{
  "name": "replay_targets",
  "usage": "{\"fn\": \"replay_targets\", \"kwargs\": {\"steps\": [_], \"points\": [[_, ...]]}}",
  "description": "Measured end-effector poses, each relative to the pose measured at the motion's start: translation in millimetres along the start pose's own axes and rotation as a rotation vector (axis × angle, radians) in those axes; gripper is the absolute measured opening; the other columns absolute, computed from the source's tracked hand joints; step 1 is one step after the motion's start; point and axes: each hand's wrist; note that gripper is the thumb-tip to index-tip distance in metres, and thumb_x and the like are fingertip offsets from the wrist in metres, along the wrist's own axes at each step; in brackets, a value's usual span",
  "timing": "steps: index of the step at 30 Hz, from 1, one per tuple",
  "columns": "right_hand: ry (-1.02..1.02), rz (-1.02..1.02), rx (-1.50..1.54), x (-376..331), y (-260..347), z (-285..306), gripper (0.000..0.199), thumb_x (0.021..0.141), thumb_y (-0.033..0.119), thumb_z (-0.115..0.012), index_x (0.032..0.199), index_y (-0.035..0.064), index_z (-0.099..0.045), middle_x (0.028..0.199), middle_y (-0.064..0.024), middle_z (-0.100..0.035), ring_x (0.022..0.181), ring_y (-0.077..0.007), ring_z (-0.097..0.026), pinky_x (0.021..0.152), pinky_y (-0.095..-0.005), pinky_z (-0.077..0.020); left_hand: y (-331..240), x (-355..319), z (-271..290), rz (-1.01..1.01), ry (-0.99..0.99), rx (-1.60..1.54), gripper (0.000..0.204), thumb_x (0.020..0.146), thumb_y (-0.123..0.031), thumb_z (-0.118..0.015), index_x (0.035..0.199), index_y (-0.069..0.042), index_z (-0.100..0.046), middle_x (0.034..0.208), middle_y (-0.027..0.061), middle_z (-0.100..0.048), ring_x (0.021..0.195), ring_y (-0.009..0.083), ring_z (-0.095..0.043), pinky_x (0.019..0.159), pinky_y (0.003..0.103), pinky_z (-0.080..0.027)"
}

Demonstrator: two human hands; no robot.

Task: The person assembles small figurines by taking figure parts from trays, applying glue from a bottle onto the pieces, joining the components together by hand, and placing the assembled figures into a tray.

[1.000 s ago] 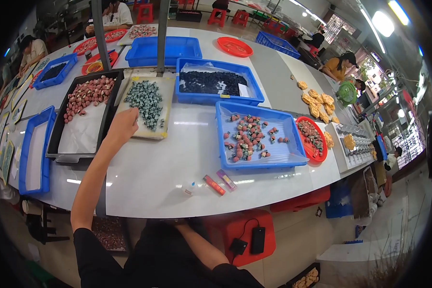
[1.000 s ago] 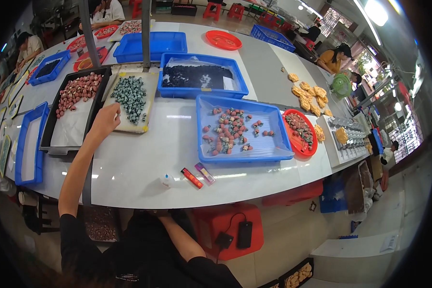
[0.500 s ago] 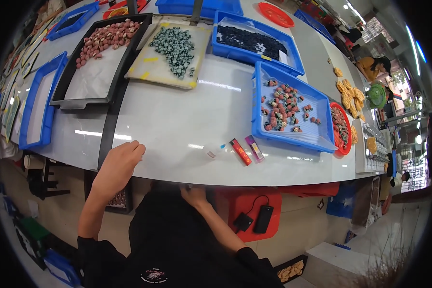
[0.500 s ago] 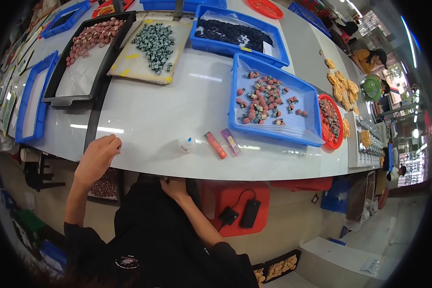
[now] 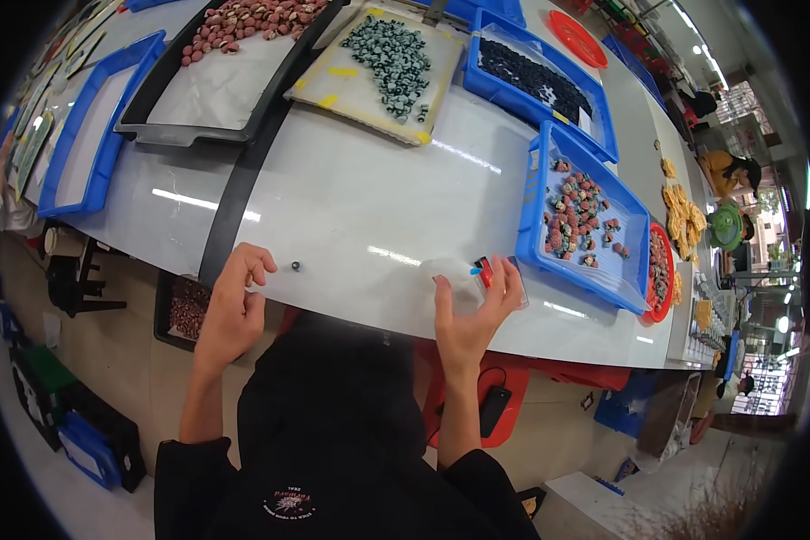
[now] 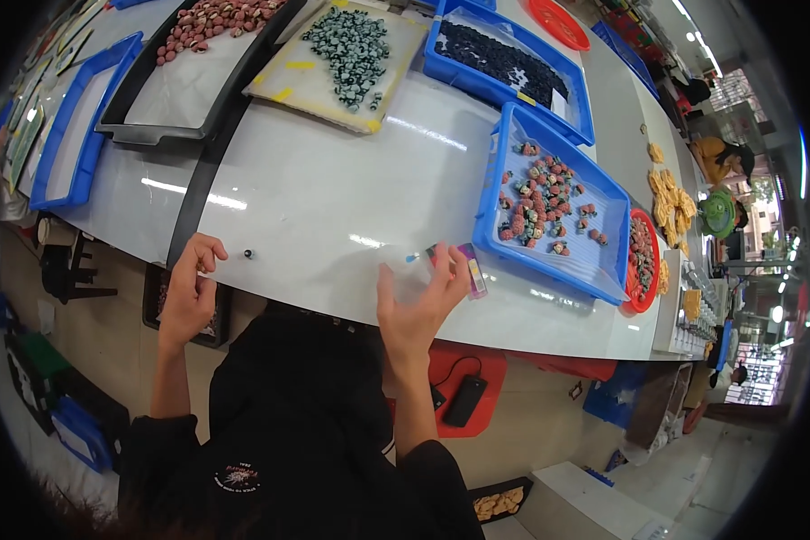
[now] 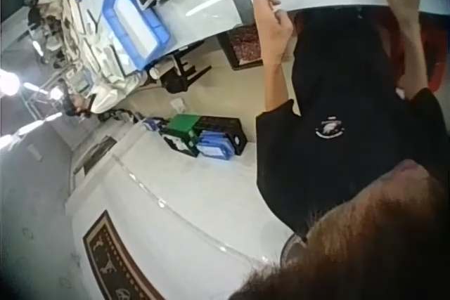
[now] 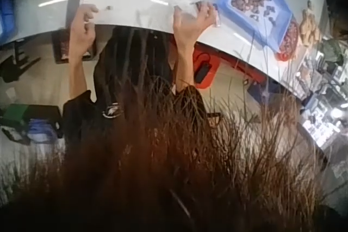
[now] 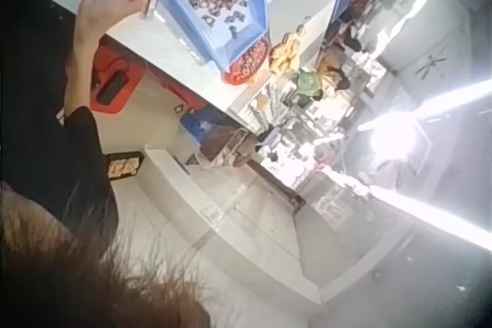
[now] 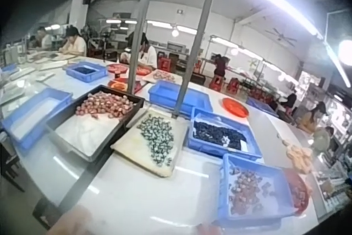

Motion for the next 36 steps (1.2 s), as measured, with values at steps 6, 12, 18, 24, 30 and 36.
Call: {"fn": "replay_targets", "kwargs": {"steps": [6, 12, 18, 24, 30, 36], "points": [[0.195, -0.028, 0.067, 0, -6, -4, 0.033, 0.082, 0.006, -0.065, 0.111, -0.004, -0.054, 0.112, -0.0116, -0.056, 0.1, -0.0196, -0.052, 0.085, -0.033, -0.0456, 26, -20, -13, -0.07, -0.067, -0.311, 0.024, 0.082, 0.017, -0.031, 0.091, -0.003, -0.043, 0.101, 0.0094, -0.05, 0.079, 0.0124, -0.047, 0.077, 0.025, -0.042], [0.322, -0.21, 0.464, -22, 19, 15, 0.028, 0.083, 0.001, -0.057, 0.109, -0.0063, -0.05, 0.101, -0.0127, -0.061, 0.082, -0.0125, -0.056, 0.069, -0.0261, -0.0503, 22, -19, -12, 0.001, -0.199, -0.689, 0.024, 0.092, -0.001, -0.047, 0.116, 0.002, -0.05, 0.125, 0.0186, -0.052, 0.088, 0.0147, -0.055, 0.083, 0.029, -0.046], [0.594, -0.143, 0.395, -44, 43, 28, 0.028, 0.078, 0.001, -0.058, 0.104, -0.0065, -0.052, 0.077, -0.007, -0.06, 0.065, -0.0117, -0.055, 0.063, -0.0241, -0.0476, 24, -21, -14, -0.034, -0.095, -0.935, 0.027, 0.087, 0.003, -0.053, 0.114, 0.004, -0.057, 0.121, 0.0175, -0.055, 0.085, 0.0123, -0.053, 0.076, 0.024, -0.047], [0.707, 0.056, 0.435, -50, 57, 22, 0.034, 0.072, 0.005, -0.07, 0.104, 0.0001, -0.059, 0.084, -0.0119, -0.063, 0.067, -0.0236, -0.063, 0.06, -0.0296, -0.0492, 16, -26, -19, -0.008, -0.011, -0.792, 0.033, 0.084, 0.005, -0.052, 0.117, 0.002, -0.056, 0.112, 0.0133, -0.055, 0.085, 0.0131, -0.052, 0.078, 0.026, -0.046], [0.769, 0.087, 0.445, -50, 62, 19, 0.035, 0.071, 0.007, -0.069, 0.104, -0.0002, -0.06, 0.079, -0.0114, -0.064, 0.064, -0.0226, -0.062, 0.06, -0.0288, -0.0486, 6, -31, -16, 0.049, 0.031, -0.87, 0.031, 0.085, 0.007, -0.055, 0.115, 0.005, -0.057, 0.115, 0.0125, -0.06, 0.097, 0.0118, -0.058, 0.089, 0.027, -0.048], [0.804, 0.107, 0.443, -51, 60, 17, 0.036, 0.071, 0.006, -0.068, 0.106, 0.0004, -0.06, 0.082, -0.0106, -0.064, 0.065, -0.0222, -0.062, 0.06, -0.0288, -0.0484, -3, -36, -16, 0.087, -0.007, -0.888, 0.03, 0.086, 0.005, -0.055, 0.116, 0.006, -0.057, 0.118, 0.0146, -0.06, 0.096, 0.0115, -0.059, 0.088, 0.026, -0.048]]}}
Point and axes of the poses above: each hand's wrist, its own x-axis towards the middle knuckle, its own z-axis out of the back of the hand, y = z × x
